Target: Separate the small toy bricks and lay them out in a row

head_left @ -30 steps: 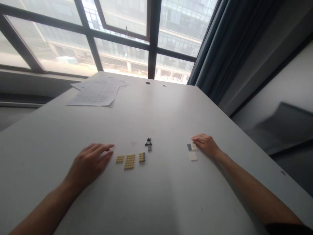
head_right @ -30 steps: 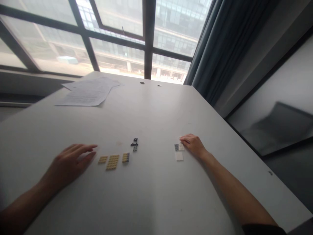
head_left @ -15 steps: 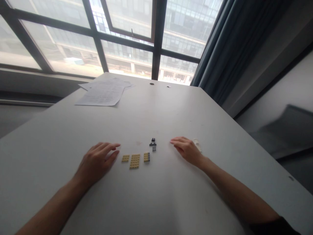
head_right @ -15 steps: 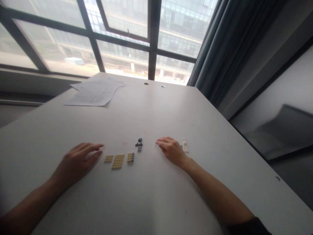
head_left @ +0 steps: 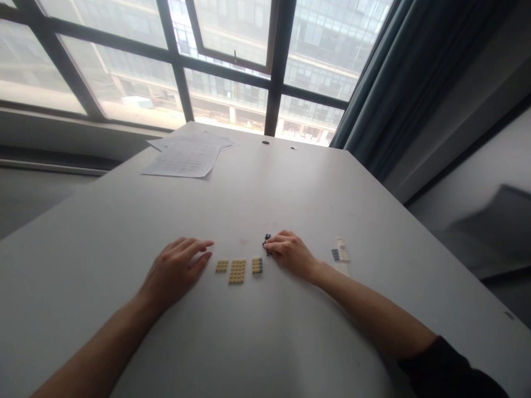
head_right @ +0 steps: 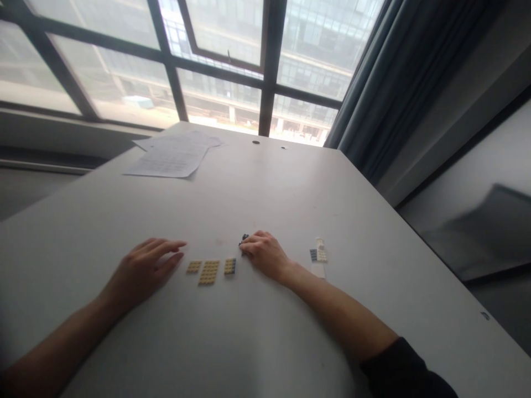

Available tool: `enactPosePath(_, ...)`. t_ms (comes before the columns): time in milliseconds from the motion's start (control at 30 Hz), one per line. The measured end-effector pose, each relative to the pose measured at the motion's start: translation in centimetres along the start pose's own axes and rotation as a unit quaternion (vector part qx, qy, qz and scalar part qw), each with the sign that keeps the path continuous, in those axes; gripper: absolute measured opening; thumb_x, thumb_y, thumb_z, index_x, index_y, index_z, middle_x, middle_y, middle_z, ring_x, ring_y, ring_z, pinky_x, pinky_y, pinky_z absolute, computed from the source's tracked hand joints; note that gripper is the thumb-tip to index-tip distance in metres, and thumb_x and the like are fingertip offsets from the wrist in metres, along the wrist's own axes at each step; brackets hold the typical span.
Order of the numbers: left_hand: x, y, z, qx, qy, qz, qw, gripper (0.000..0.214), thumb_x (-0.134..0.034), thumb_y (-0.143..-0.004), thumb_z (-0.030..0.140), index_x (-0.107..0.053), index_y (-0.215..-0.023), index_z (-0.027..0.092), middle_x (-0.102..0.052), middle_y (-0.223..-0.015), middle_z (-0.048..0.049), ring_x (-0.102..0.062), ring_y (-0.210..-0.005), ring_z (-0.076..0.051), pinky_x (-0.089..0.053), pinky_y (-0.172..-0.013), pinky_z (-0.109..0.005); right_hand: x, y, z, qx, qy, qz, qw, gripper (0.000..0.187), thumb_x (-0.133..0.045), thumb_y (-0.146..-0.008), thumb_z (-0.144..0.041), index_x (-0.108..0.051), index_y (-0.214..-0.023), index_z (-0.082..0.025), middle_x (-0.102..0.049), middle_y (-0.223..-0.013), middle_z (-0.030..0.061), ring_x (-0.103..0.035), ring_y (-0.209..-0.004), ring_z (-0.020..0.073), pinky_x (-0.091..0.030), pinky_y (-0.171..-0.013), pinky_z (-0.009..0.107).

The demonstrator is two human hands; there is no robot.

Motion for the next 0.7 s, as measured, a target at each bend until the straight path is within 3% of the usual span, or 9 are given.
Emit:
enactPosePath(267, 0.0, -0.1, 0.2, -0.001, 0.004, 0.002, 1.000, 0.023, -0.048, -0.090, 0.035, -0.062, -0.103, 0.023, -0.068, -0.094, -0.0058, -0.061, -0.090, -0.024, -0.046, -0.084, -0.038, 1.6, 2.4, 1.9, -0.005, 0.005, 0.015, 1.000, 0.021, -0.054, -0.091, -0.015, -0.073, -0.096, -0.024, -0.072, -0.103, 0.0012, -0.062, -0.091, 0.0159, -0.047, -0.089, 0.028)
enactPosePath(700, 0.0, -0.2, 0.0, -0.011, -0.001, 0.013, 1.000, 0.022, -0.048, -0.089, 0.036, -0.061, -0.101, 0.025, -0.068, -0.094, -0.0038, -0.062, -0.089, -0.023, -0.047, -0.084, -0.038, 7.3, 9.6, 9.2, -0.053, 0.035, 0.010, 0.998, 0.021, -0.054, -0.090, -0.019, -0.073, -0.098, -0.025, -0.073, -0.101, 0.0044, -0.066, -0.092, 0.0175, -0.053, -0.084, 0.032)
Point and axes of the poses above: each hand's wrist, its own y-axis away from the middle knuckle, its own x-axis out of the back of the hand, z = x × y, the point moved 4 cm from there along -y, towards the middle knuckle
